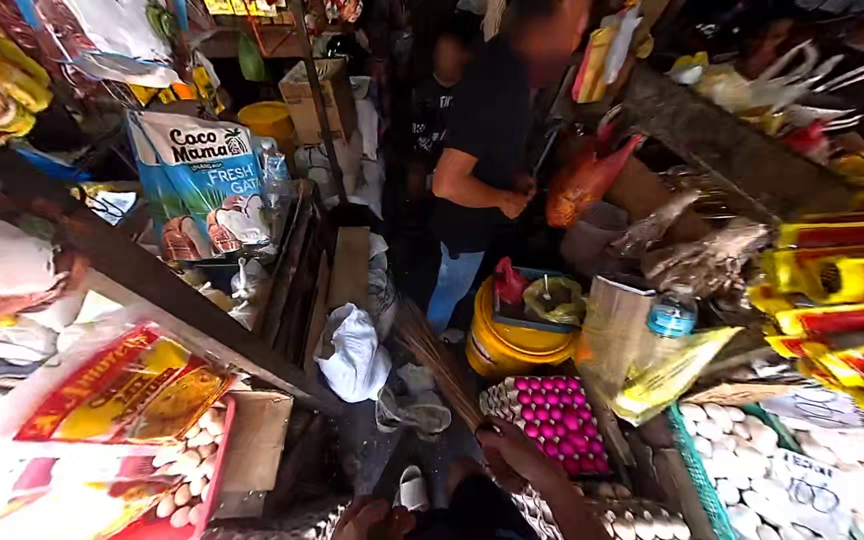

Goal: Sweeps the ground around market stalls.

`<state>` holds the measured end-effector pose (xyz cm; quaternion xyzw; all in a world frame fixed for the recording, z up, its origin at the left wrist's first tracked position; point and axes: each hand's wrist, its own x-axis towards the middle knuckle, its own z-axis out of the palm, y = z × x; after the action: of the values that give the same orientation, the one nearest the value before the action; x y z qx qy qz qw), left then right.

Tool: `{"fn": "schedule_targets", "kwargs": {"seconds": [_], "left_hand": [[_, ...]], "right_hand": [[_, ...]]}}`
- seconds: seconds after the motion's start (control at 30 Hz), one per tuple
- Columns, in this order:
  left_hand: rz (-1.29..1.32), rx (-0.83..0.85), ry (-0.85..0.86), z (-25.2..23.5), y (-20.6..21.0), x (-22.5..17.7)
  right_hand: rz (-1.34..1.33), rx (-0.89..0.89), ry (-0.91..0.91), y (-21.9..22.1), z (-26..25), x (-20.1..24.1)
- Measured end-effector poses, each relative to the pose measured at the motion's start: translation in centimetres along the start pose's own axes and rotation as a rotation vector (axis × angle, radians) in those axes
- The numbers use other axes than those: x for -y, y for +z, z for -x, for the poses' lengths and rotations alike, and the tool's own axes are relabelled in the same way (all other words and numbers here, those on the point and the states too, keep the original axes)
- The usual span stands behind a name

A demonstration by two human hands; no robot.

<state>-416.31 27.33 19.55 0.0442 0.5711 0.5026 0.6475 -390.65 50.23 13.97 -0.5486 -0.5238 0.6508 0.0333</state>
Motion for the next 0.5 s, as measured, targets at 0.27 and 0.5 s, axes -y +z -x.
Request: {"fn": "schedule_targets", "kwargs": {"seconds": [0.27,0.5], "left_hand": [[0.038,-0.051,-0.018,-5.5,4.0,-10.3],[0.036,-0.067,0.026,-10.9,9.5,-20.4]], "right_hand": [[-0.008,0.053,-0.003,-3.8,-11.0,7.7],[0.106,0.109,0.039,-7.7,-21.4,16.4]]}}
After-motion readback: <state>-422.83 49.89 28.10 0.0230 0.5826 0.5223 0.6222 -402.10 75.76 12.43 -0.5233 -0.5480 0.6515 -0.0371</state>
